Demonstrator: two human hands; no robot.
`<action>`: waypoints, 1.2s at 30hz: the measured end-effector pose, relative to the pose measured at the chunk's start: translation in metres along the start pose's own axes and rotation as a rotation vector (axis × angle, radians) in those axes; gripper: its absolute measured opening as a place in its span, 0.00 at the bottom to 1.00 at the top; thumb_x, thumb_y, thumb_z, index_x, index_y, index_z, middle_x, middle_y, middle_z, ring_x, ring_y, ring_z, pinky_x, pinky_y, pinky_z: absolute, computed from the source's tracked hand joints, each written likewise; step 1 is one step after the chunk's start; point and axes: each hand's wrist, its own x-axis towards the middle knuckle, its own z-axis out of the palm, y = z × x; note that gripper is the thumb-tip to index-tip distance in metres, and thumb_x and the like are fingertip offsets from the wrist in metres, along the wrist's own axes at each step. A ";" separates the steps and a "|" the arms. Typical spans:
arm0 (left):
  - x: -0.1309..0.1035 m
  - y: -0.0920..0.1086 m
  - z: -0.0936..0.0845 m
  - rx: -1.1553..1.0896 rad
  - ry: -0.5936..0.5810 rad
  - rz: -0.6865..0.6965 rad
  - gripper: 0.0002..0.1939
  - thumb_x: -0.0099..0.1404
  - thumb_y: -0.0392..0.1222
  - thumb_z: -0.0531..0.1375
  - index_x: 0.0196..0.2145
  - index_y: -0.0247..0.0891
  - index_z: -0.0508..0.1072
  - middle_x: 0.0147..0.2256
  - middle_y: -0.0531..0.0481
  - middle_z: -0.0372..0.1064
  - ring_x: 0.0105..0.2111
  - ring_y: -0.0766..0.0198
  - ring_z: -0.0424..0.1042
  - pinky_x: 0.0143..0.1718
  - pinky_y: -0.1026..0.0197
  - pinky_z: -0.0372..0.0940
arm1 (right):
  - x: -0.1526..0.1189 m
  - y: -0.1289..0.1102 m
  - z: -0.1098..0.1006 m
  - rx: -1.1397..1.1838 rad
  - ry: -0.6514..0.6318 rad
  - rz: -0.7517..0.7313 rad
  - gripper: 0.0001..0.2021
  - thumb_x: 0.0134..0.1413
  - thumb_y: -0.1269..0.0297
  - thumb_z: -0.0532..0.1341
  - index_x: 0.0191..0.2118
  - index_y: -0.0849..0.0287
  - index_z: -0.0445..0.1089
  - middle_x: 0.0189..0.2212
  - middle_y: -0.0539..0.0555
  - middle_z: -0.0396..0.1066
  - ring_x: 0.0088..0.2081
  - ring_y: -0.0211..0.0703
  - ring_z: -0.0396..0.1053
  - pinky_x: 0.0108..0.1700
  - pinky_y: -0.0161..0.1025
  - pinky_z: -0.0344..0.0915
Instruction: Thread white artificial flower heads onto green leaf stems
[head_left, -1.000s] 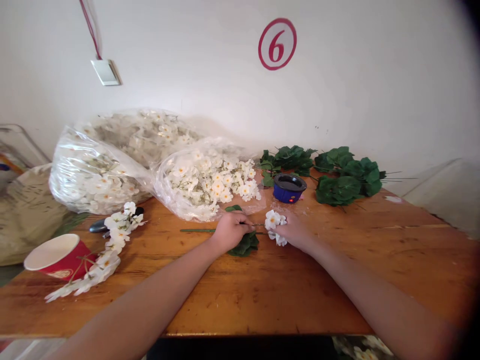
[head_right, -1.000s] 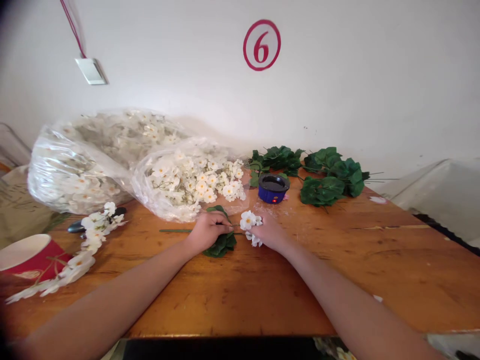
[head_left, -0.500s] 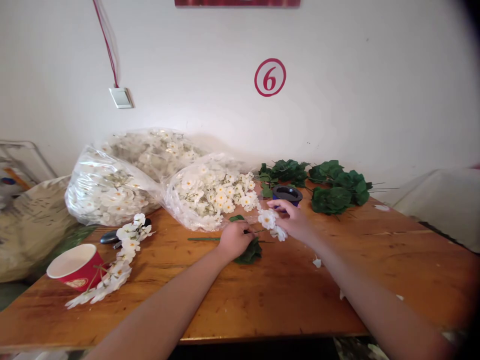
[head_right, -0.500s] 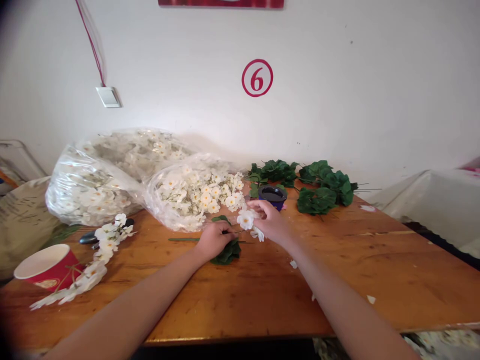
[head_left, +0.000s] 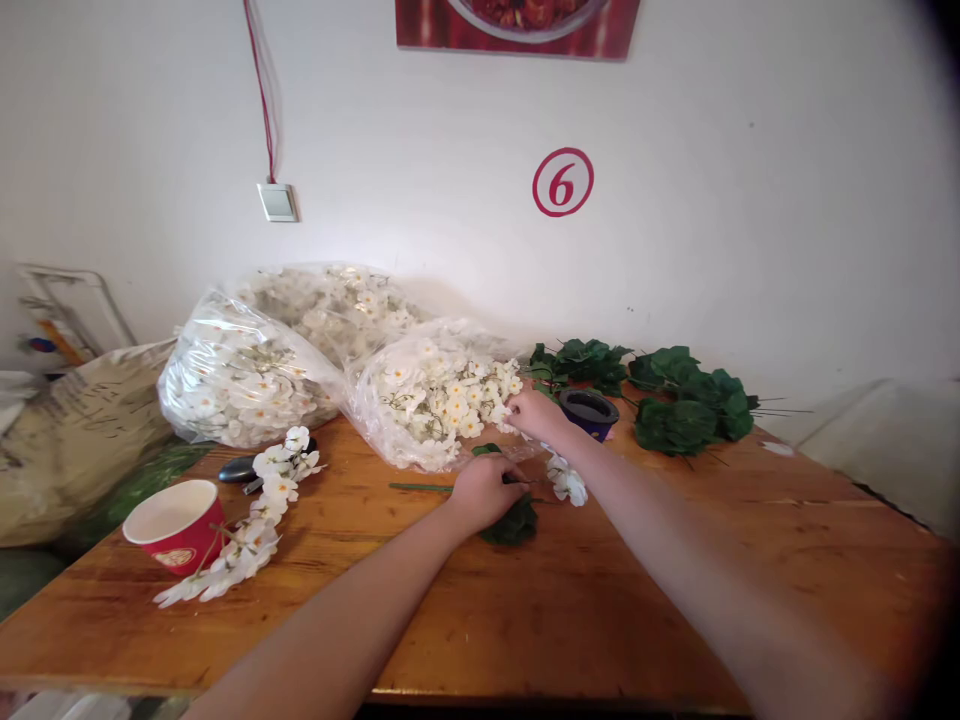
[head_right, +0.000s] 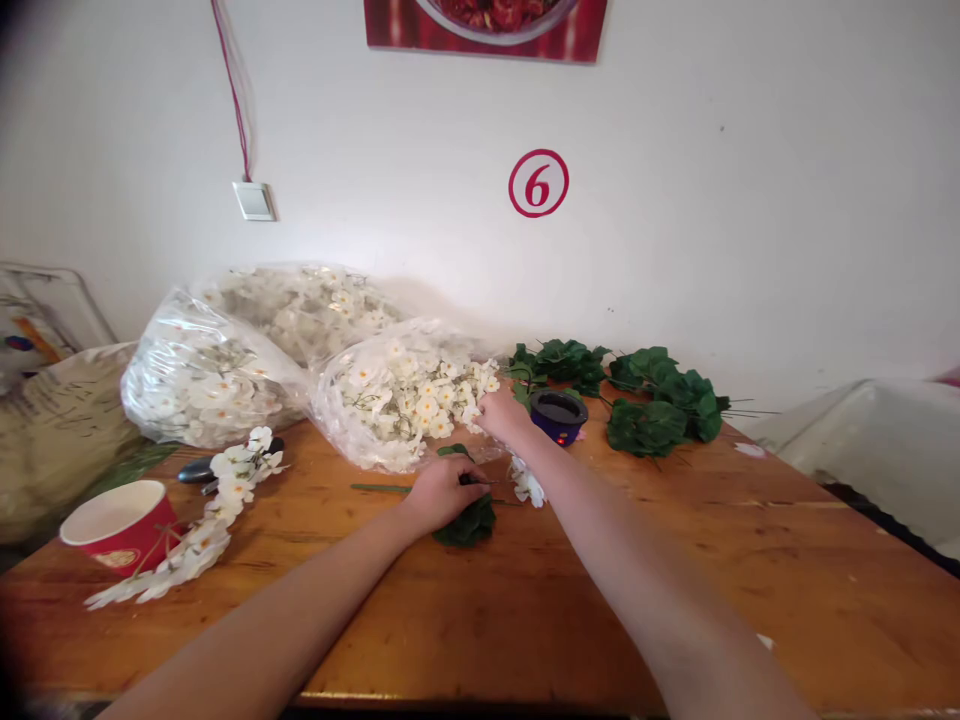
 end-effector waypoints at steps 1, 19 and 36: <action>0.000 -0.001 -0.002 -0.034 0.001 -0.014 0.10 0.58 0.47 0.62 0.33 0.39 0.79 0.33 0.49 0.75 0.35 0.60 0.72 0.36 0.61 0.62 | -0.004 0.001 -0.003 0.035 0.034 0.001 0.11 0.51 0.58 0.59 0.27 0.61 0.68 0.27 0.55 0.70 0.32 0.43 0.68 0.32 0.34 0.57; 0.004 -0.007 -0.003 -0.268 0.177 0.166 0.05 0.57 0.34 0.60 0.33 0.34 0.73 0.33 0.48 0.74 0.34 0.62 0.70 0.36 0.63 0.62 | -0.077 -0.009 0.006 0.806 -0.007 0.069 0.15 0.52 0.51 0.58 0.29 0.59 0.69 0.23 0.49 0.65 0.24 0.37 0.61 0.25 0.33 0.55; 0.009 -0.013 0.002 -0.552 0.219 0.119 0.13 0.63 0.34 0.54 0.43 0.35 0.74 0.44 0.45 0.75 0.42 0.58 0.72 0.49 0.57 0.65 | -0.098 -0.001 -0.015 0.869 -0.288 -0.073 0.51 0.36 0.60 0.73 0.65 0.43 0.46 0.56 0.58 0.60 0.37 0.40 0.68 0.34 0.37 0.67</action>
